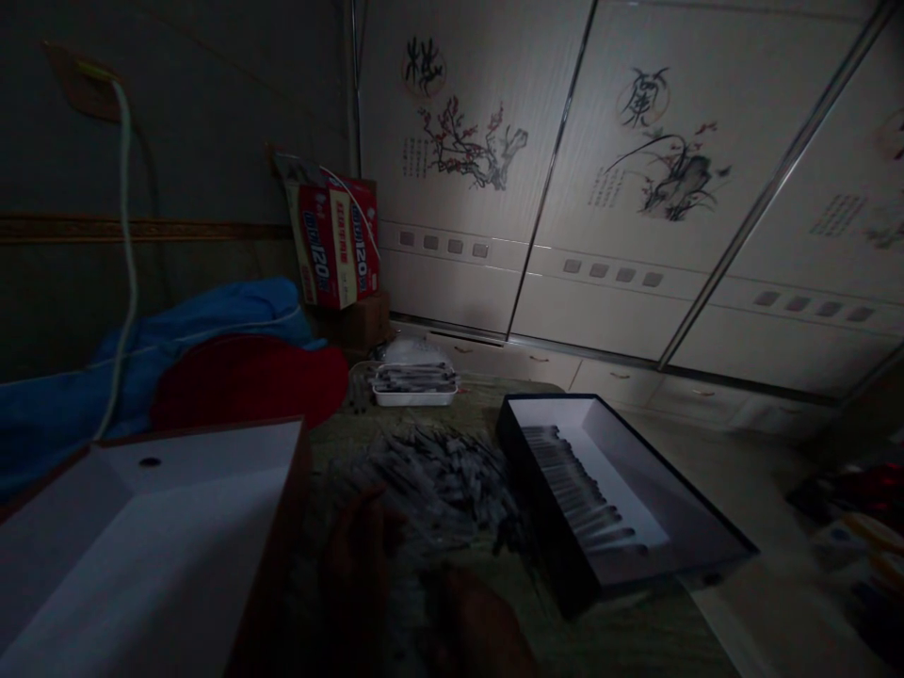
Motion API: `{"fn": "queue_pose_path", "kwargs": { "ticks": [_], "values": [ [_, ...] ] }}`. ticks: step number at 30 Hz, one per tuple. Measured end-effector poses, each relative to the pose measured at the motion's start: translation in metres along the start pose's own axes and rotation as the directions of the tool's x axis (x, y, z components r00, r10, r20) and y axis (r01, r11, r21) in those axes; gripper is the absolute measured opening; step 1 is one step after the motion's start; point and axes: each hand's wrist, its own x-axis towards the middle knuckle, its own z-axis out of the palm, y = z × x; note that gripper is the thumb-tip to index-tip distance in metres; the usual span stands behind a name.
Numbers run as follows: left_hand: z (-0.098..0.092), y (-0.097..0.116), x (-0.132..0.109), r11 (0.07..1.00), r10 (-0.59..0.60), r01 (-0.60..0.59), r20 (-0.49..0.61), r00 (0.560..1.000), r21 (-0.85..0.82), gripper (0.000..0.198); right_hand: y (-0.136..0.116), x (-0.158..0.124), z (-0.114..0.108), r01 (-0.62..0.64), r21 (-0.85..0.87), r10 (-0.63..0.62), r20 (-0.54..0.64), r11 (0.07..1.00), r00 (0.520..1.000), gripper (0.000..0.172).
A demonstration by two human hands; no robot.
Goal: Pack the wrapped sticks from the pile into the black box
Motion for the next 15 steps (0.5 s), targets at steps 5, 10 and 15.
{"fn": "queue_pose_path", "kwargs": {
  "ticks": [5,10,15],
  "values": [
    [0.001,0.003,-0.004,1.0,-0.024,0.025,0.022,0.999,-0.017,0.032,0.019,-0.002,0.028,-0.019,-0.16,0.029,0.056,0.987,0.998,0.043],
    [0.005,-0.001,-0.006,0.998,0.011,-0.01,0.009,1.0,-0.067,0.036,0.031,-0.003,0.042,-0.011,-0.204,0.007,-0.022,0.979,1.0,0.031],
    [0.006,-0.012,-0.001,0.993,-0.017,0.021,0.041,0.999,-0.113,0.044,0.033,-0.015,0.019,-0.03,0.021,0.034,-0.2,0.999,0.979,0.044]
  ]
}}
